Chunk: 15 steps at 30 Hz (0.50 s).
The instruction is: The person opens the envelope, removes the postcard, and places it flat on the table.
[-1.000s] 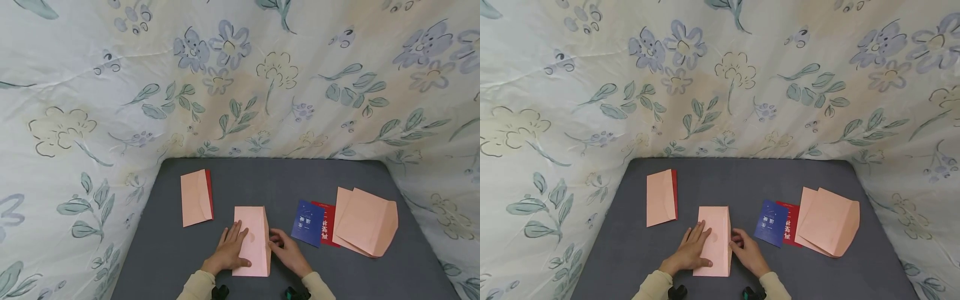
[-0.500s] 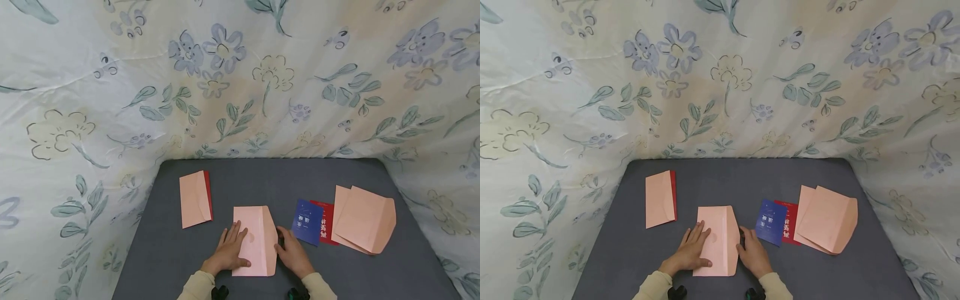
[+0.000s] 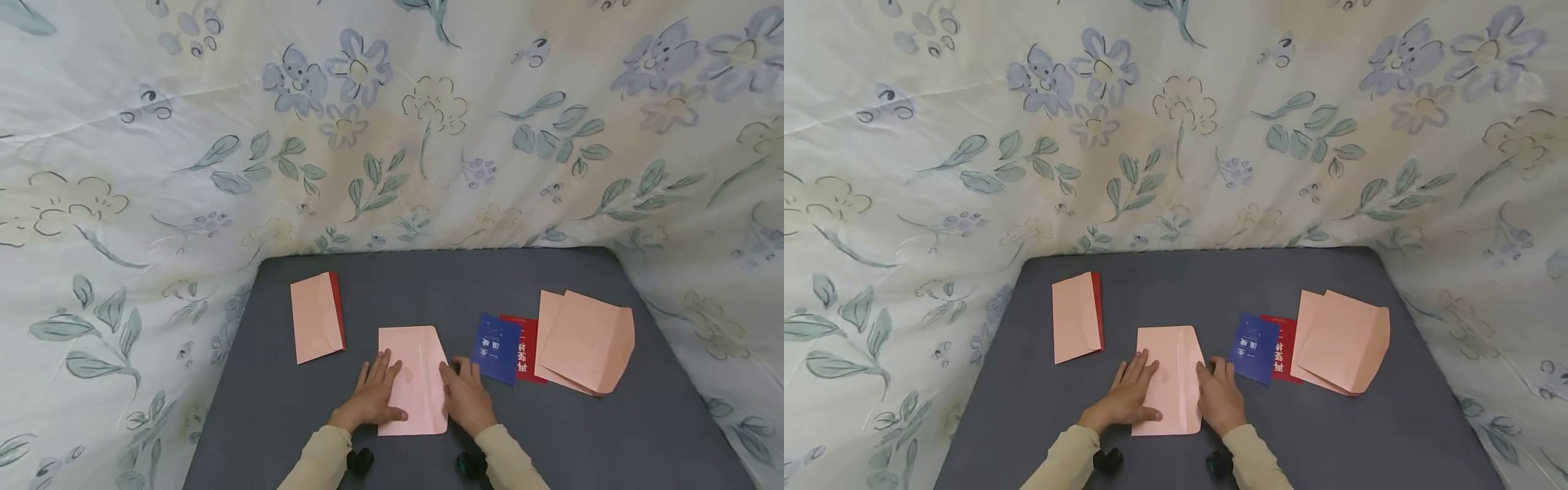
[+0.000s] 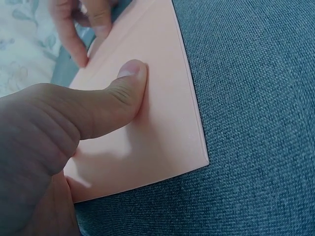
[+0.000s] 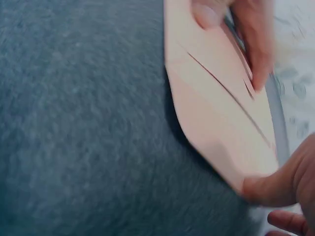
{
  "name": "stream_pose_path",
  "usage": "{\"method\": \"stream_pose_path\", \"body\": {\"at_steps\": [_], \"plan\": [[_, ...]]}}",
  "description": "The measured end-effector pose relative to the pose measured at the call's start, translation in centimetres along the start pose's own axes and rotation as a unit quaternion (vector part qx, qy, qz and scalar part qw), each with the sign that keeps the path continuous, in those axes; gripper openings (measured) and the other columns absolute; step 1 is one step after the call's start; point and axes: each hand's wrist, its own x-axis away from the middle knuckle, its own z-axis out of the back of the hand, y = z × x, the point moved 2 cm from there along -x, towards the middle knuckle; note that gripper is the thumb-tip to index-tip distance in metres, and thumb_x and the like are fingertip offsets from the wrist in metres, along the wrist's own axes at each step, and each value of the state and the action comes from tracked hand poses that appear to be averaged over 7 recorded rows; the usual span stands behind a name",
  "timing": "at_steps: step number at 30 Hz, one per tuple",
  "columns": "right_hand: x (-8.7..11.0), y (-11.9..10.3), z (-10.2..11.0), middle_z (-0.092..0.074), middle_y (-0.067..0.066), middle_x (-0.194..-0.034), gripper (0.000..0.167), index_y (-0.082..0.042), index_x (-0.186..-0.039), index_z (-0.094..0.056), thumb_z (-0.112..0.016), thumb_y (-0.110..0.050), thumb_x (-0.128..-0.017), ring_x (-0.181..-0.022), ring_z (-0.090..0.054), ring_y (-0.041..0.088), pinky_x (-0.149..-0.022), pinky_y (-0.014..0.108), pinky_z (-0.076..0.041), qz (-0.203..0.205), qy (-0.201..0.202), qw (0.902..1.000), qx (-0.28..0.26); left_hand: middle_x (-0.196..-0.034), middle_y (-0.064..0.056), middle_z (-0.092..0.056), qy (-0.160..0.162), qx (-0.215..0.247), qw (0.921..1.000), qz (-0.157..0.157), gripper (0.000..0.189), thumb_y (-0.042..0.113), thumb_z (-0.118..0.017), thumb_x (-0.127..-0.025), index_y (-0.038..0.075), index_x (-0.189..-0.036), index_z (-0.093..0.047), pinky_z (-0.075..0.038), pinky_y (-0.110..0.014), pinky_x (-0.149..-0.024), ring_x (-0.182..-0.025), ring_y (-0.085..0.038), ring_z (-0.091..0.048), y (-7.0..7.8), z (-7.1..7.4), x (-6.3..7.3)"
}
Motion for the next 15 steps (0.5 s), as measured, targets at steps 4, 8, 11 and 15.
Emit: {"method": "stream_pose_path", "body": {"at_steps": [4, 8, 11, 15], "plan": [[-0.4, -1.4, 0.5, -0.060, 0.018, -0.098, 0.013, 0.002, -0.098, -0.072, -0.073, -0.001, -0.085, -0.088, -0.049, 0.030, -0.072, 0.041, -0.052, 0.056, 0.028, 0.9937, 0.093, -0.172, -0.015, -0.001, -0.008, -0.012, 0.9999, 0.009, 0.107, 0.043, -0.085, -0.078, 0.011, -0.160, -0.025, 0.002, -0.063, -0.127, -0.160, -0.035, 0.003, 0.2, 0.0, 0.0], [-1.1, -2.3, 0.9, -0.055, 0.014, -0.090, 0.011, 0.004, -0.095, -0.069, -0.072, -0.003, -0.088, -0.084, -0.048, 0.025, -0.068, 0.039, -0.056, 0.033, -0.015, 0.9959, 0.083, -0.172, -0.015, 0.002, -0.017, -0.019, 0.9995, 0.018, 0.106, 0.045, -0.083, -0.079, 0.011, -0.160, -0.024, 0.004, -0.061, -0.127, -0.160, -0.034, 0.004, 0.2, 0.2, 0.1], [-1.5, -2.6, 0.9, -0.054, 0.016, -0.093, 0.014, 0.005, -0.101, -0.065, -0.070, -0.002, -0.089, -0.086, -0.050, 0.027, -0.068, 0.043, -0.059, 0.003, -0.049, 0.9977, 0.045, -0.172, -0.016, 0.000, -0.012, -0.013, 0.9998, 0.012, 0.105, 0.042, -0.084, -0.079, 0.009, -0.159, -0.026, 0.003, -0.062, -0.127, -0.160, -0.035, 0.003, 0.4, 0.8, 0.3], [-1.7, -3.1, 0.4, -0.058, 0.018, -0.092, 0.015, 0.004, -0.101, -0.062, -0.069, -0.001, -0.089, -0.084, -0.056, 0.028, -0.070, 0.045, -0.059, -0.020, -0.080, 0.9966, 0.003, -0.171, -0.019, -0.002, -0.011, 0.006, 0.9999, -0.001, 0.104, 0.039, -0.085, -0.078, 0.006, -0.158, -0.027, 0.002, -0.064, -0.126, -0.159, -0.038, 0.003, 0.8, 1.3, 0.8]]}}
